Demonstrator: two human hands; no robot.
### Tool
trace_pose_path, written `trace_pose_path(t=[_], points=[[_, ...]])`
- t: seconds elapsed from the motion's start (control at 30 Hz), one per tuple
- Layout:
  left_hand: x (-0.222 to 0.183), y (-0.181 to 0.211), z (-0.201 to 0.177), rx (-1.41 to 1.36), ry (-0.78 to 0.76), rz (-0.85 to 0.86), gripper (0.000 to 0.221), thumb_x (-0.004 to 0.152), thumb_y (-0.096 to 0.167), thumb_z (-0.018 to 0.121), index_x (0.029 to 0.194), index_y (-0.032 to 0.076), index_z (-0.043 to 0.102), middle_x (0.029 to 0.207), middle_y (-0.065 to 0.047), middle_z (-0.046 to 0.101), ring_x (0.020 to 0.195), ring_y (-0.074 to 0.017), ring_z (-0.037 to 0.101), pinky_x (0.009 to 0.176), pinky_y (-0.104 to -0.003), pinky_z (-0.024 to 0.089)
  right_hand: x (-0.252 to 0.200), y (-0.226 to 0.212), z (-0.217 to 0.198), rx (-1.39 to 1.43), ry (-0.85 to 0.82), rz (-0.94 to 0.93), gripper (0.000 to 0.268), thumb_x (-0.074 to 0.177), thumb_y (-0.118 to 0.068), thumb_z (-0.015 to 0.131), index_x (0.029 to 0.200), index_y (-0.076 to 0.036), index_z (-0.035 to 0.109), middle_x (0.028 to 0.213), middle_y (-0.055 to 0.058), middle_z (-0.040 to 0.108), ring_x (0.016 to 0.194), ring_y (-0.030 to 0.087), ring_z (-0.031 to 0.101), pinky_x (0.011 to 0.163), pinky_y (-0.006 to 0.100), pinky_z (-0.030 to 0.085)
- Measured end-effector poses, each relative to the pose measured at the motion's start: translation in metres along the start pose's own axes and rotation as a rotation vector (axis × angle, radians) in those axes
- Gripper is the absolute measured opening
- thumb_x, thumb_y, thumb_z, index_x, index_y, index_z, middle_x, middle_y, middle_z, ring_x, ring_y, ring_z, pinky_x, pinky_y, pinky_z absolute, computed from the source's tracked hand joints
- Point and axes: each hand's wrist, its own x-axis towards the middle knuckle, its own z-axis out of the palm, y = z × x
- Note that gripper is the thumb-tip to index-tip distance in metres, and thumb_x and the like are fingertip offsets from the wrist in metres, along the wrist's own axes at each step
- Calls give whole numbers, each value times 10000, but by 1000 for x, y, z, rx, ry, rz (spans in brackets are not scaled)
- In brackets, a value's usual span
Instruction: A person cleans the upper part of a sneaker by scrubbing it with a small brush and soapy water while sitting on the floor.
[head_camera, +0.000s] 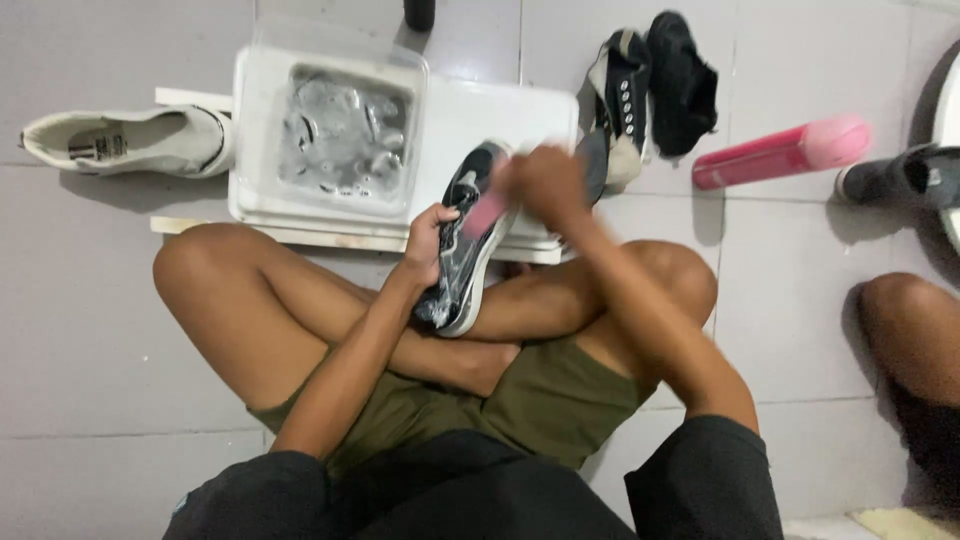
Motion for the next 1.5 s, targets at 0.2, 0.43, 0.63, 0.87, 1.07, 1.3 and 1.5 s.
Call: trace_pose_path(t=[0.2, 0.43, 0.63, 0.87, 1.07, 1.3, 1.5], points=[[23, -5, -29, -39, 45, -35, 145, 767, 214, 660, 718, 78, 659, 649, -152, 675, 557, -255, 660, 526, -309, 524, -9, -57, 17, 168, -404, -44, 331, 887, -474, 554, 747, -191, 655, 813, 42, 650, 789, 303, 615, 707, 456, 503], [4, -6, 2, -76, 48, -31, 189, 749, 188, 657, 816, 16, 693, 713, -186, 700, 603, -292, 695, 604, -344, 562, 6, 28, -7, -74, -466, 324, 305, 901, -322, 660, 711, -108, 765, 635, 125, 693, 669, 366, 721, 599, 460, 521], [42, -11, -47, -167, 72, 2, 143, 757, 99, 640, 817, -28, 669, 721, -274, 677, 597, -371, 695, 572, -378, 566, -81, -116, 61, 428, -144, -177, 350, 772, -330, 662, 472, -159, 602, 474, 57, 546, 481, 325, 573, 577, 446, 521], [2, -7, 4, -62, 75, -28, 179, 736, 230, 703, 781, 56, 699, 699, -167, 694, 624, -279, 695, 638, -346, 574, 13, 44, -14, -227, -32, 220, 585, 1031, -443, 609, 500, -201, 643, 397, 75, 479, 414, 364, 572, 424, 433, 413], [36, -16, -21, -38, 161, 27, 175, 714, 189, 723, 678, 30, 658, 592, -166, 632, 543, -269, 656, 560, -329, 545, -64, -88, 42, 152, -154, -456, 263, 776, -277, 623, 537, -173, 658, 471, 77, 567, 512, 332, 626, 567, 494, 524], [-4, -8, 2, -77, 35, -34, 261, 736, 214, 692, 895, 8, 712, 771, -206, 721, 692, -330, 730, 668, -404, 605, 6, 50, 8, -144, -589, 285, 471, 522, -402, 931, 839, -120, 728, 737, 104, 701, 789, 358, 740, 676, 505, 584], [32, -15, -25, -64, 64, -29, 224, 744, 183, 678, 860, -7, 702, 723, -210, 713, 650, -321, 720, 639, -374, 603, -34, -97, -16, 209, -447, 0, 267, 779, -415, 678, 734, -154, 711, 695, 103, 646, 719, 332, 659, 730, 474, 557]])
